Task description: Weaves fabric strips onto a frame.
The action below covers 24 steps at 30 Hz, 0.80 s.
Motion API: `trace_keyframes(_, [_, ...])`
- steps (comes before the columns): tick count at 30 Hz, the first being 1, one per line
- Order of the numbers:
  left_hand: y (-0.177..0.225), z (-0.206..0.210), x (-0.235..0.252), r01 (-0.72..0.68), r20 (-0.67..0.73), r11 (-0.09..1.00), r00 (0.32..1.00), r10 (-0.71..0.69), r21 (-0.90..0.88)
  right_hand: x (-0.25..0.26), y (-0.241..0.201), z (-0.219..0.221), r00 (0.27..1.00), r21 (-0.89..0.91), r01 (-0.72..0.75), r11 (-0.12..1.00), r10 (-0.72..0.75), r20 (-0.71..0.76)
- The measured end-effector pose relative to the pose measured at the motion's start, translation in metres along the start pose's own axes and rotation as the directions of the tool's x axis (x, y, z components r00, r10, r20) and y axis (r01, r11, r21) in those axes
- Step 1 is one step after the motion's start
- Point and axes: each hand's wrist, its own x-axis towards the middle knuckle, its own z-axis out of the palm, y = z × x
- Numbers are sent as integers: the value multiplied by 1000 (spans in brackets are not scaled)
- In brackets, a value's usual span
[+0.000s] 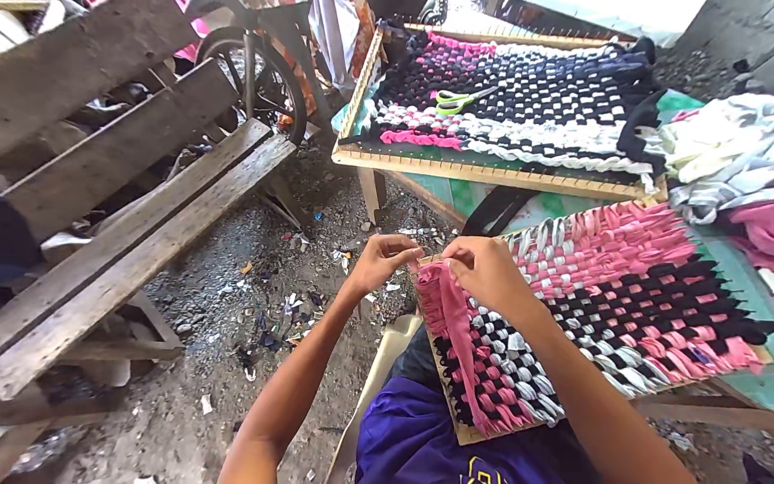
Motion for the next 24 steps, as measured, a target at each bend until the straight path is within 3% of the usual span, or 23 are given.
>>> trace_keyframes(4, [11, 9, -8, 58, -54, 998, 997, -58, 3, 0, -9, 0, 999, -139, 48, 989, -47, 6])
trace_keyframes(7, [17, 16, -14, 87, -106, 996, 991, -86, 2, 4, -16, 3, 999, -228, 7, 974, 3, 41])
trace_keyframes(15, [16, 32, -19, 133, -241, 989, 964, -115, 60, 11, -20, 22, 998, -164, -25, 986, 15, -62])
trace_keyframes(21, [9, 34, -13, 166, -256, 937, 934, -250, -307, 14, -17, 33, 984, -184, 38, 982, -70, -166])
trace_keyframes(24, [6, 34, -11, 157, -257, 922, 931, -258, -355, 15, -13, 31, 988, -97, 69, 993, -82, -129])
